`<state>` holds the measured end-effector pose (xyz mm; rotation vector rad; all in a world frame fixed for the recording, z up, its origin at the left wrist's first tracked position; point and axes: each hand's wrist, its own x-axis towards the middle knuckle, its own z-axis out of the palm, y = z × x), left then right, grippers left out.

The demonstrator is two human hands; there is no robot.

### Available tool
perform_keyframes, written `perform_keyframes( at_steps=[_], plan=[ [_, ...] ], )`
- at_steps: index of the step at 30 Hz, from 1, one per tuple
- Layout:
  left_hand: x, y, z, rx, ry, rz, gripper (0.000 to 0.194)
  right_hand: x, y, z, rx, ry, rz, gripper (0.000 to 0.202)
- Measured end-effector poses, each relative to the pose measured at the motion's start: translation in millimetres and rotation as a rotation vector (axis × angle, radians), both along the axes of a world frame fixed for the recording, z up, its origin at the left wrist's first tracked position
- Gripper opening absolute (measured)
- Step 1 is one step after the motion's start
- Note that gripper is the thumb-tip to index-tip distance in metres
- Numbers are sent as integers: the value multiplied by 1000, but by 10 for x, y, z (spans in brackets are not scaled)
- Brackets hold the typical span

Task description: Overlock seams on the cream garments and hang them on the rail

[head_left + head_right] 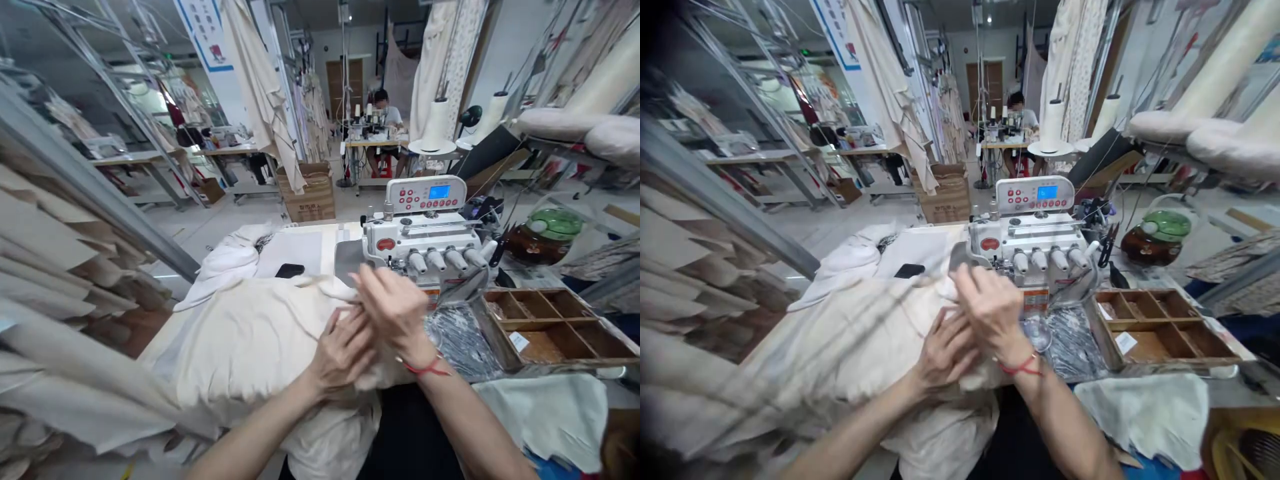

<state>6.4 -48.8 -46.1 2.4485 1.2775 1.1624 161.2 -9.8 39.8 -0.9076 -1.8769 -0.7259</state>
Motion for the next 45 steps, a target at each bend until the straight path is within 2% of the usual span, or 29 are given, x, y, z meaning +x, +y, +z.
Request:
perform_keyframes(
  at_steps=[2, 4, 6, 8, 9, 11, 13, 15, 17, 20, 22, 25, 28, 29, 30, 32, 34, 36, 40, 45],
  plan=[
    [-94, 66, -53, 55, 17, 125, 35, 314, -125, -34, -36, 218, 9, 14],
    [-161, 170, 6, 57, 37, 224, 35, 574, -279, -220, -129, 531, -7, 13],
    [-180, 291, 130, 16, 79, 287, 32, 632, -412, -545, -494, 713, 85, 8],
    [-160, 392, 252, -48, 133, 313, 38, 485, -504, -892, -880, 914, 256, 29],
    [-145, 422, 293, -89, 151, 303, 48, 369, -537, -1030, -1079, 971, 354, 43],
    [-128, 418, 324, -168, 144, 231, 68, 143, -582, -1187, -1297, 1149, 486, 58],
    [-138, 329, 296, -191, 92, 89, 72, 16, -605, -1201, -1452, 1315, 586, 58],
    [-160, 200, 245, -134, 60, -68, 66, 23, -602, -1153, -1538, 1367, 618, 53],
    [-178, 104, 201, -59, 82, -100, 58, 122, -577, -1119, -1510, 1279, 563, 53],
    [-185, 93, 175, 16, 146, 32, 51, 302, -552, -1122, -1438, 1113, 446, 50],
    [-177, 126, 167, 66, 157, 48, 50, 382, -582, -1110, -1322, 986, 346, 47],
    [-129, 112, 139, 96, 158, 33, 57, 425, -695, -984, -964, 748, 230, 45],
    [-39, 17, 107, 48, 160, 96, 60, 414, -802, -749, -604, 574, 305, 18],
    [-10, -16, 103, 23, 154, 121, 61, 404, -821, -670, -531, 511, 358, 20],
    [12, -43, 103, -7, 148, 139, 66, 392, -832, -601, -501, 455, 414, 32],
    [22, -73, 109, -64, 139, 142, 80, 368, -837, -506, -543, 372, 512, 53],
    [-20, -72, 108, -94, 118, 136, 85, 344, -840, -473, -608, 354, 566, 62],
    [-94, -49, 87, -62, 71, 97, 80, 319, -858, -488, -615, 374, 599, 61],
    [-183, 8, 26, 33, -22, -119, 76, 259, -902, -555, -506, 446, 633, 48],
    [-106, 25, 45, -25, -4, -106, 106, 176, -818, -576, -500, 560, 515, 39]
  ],
)
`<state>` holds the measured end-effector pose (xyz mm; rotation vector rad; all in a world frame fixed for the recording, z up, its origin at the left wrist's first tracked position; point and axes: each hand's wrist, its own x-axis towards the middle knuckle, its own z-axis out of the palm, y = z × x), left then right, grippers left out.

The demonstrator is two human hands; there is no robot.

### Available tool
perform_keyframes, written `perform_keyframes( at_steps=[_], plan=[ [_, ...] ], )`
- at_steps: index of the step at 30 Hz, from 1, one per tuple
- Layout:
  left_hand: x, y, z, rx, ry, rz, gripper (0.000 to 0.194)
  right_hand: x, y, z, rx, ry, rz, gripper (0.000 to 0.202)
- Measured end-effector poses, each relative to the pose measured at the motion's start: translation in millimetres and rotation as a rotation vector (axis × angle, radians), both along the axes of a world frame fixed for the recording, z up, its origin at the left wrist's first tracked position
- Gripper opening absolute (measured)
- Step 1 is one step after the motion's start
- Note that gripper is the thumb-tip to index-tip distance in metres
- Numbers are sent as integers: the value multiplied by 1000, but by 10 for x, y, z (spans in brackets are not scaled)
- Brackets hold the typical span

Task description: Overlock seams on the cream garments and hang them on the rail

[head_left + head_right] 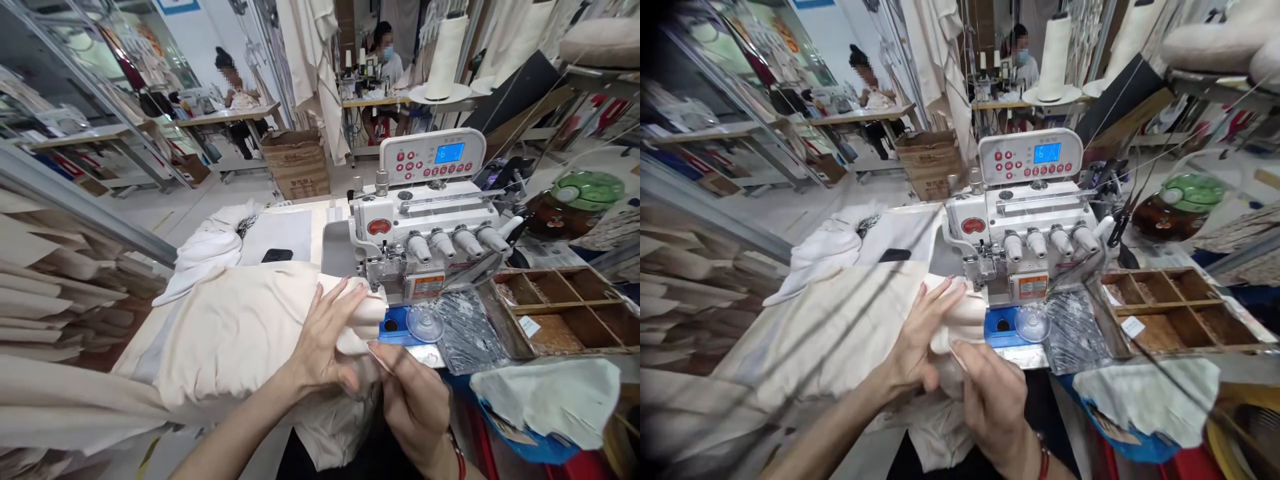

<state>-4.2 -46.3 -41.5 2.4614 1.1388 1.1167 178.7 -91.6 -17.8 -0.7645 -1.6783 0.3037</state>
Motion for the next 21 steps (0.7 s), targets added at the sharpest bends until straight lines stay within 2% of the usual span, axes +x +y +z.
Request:
perform_keyframes(
  at_steps=[1, 4, 5, 8, 10, 12, 13, 15, 17, 18, 21],
  plan=[
    [12, -4, 19, 21, 5, -21, 101, -18, 29, 1, -13, -6, 3, 40],
    [1, -38, 121, 129, -38, -69, 51, -79, 84, -10, -43, 60, 46, 44],
    [-17, -59, 176, 162, -76, -86, 40, -100, 79, -19, -68, 106, 60, 43],
    [-92, -148, 415, 146, -223, -122, 27, -147, -38, -62, -251, 235, 113, 38],
    [-135, -198, 602, 25, -269, -173, 18, -158, -173, -98, -384, 210, 236, 25],
    [-151, -183, 752, -99, -254, -241, 12, -148, -272, -145, -447, 137, 332, 11],
    [-144, -140, 796, -138, -237, -265, 11, -135, -282, -175, -462, 121, 325, 15],
    [-107, 21, 799, -157, -205, -253, 14, -95, -196, -253, -484, 160, 184, 19],
    [-52, 239, 705, -111, -178, -212, 20, -41, 3, -352, -502, 230, -6, 16],
    [-28, 345, 638, -85, -160, -202, 22, -14, 117, -405, -512, 255, -51, 16],
    [1, 559, 455, -36, -129, -188, 18, 44, 371, -562, -629, 270, 38, 18]
  ],
)
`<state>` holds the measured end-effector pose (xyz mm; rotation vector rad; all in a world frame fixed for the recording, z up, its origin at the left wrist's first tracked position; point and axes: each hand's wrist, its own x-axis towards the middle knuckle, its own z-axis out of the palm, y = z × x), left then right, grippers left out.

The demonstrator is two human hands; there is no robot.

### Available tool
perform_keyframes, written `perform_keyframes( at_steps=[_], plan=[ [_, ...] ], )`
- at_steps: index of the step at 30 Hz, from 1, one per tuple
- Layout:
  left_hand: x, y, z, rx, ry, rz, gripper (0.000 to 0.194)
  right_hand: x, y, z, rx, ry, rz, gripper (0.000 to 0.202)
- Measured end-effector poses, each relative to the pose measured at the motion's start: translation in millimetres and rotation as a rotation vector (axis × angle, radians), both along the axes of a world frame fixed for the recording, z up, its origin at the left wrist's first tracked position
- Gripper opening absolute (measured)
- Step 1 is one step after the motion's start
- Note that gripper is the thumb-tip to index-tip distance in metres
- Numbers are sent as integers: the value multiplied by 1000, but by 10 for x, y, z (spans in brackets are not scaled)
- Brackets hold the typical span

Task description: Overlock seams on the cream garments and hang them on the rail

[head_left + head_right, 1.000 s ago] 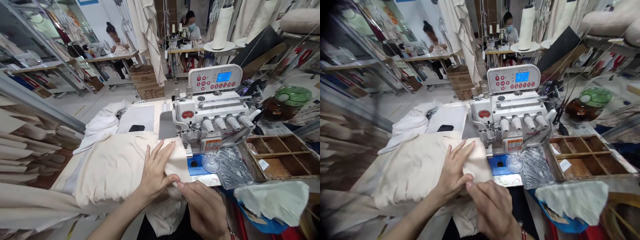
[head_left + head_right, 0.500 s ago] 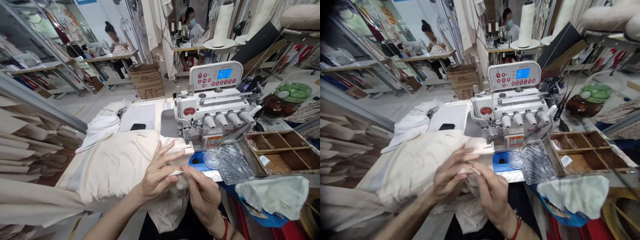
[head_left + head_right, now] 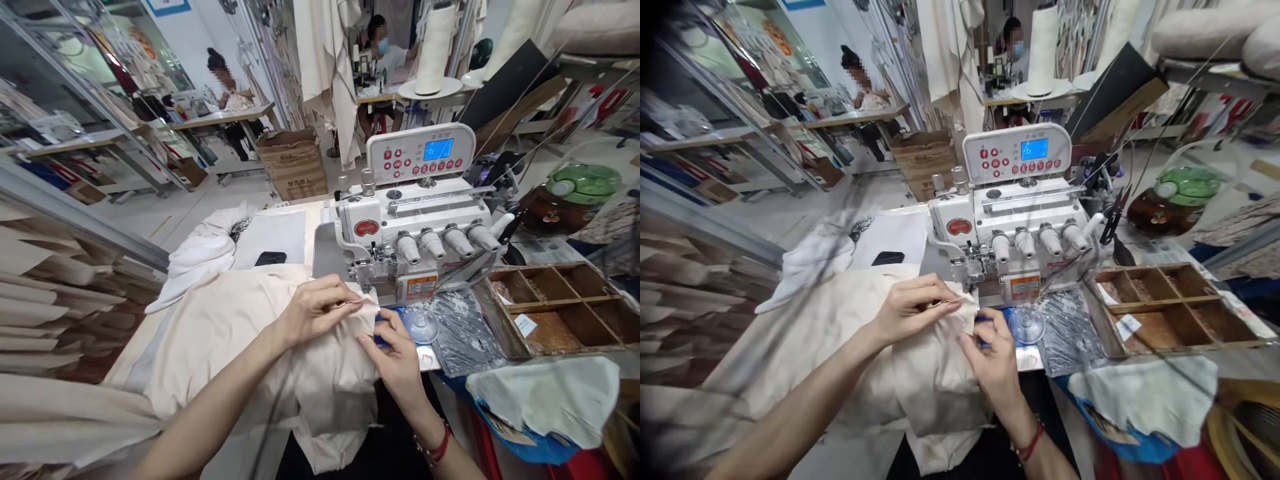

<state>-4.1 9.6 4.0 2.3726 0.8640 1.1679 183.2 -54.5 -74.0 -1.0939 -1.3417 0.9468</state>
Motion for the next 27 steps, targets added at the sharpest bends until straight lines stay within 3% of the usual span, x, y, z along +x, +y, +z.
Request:
perform_keyframes(
  at_steps=[4, 8, 11, 15, 18, 22, 27],
  plan=[
    [-50, -7, -69, -52, -16, -13, 21, -16, -15, -138, -16, 93, 144, 15],
    [-75, -93, -27, -74, -30, 117, 21, -72, -116, -71, 6, 31, 249, 20],
    [-74, -104, -13, -141, -40, 149, 20, -77, -113, 75, 71, -65, 239, 41],
    [-88, -92, -29, -323, -165, 155, 24, -83, -116, 191, 191, -77, 226, 46],
    [-86, -90, -33, -385, -213, 157, 23, -112, -120, 179, 224, -84, 199, 45],
    [-59, -96, -10, -350, -154, 228, 15, -132, -114, 147, 175, -85, 155, 48],
    [-26, -95, 23, -409, -133, 286, 22, -119, -143, 151, 151, -98, 189, 48]
  ],
)
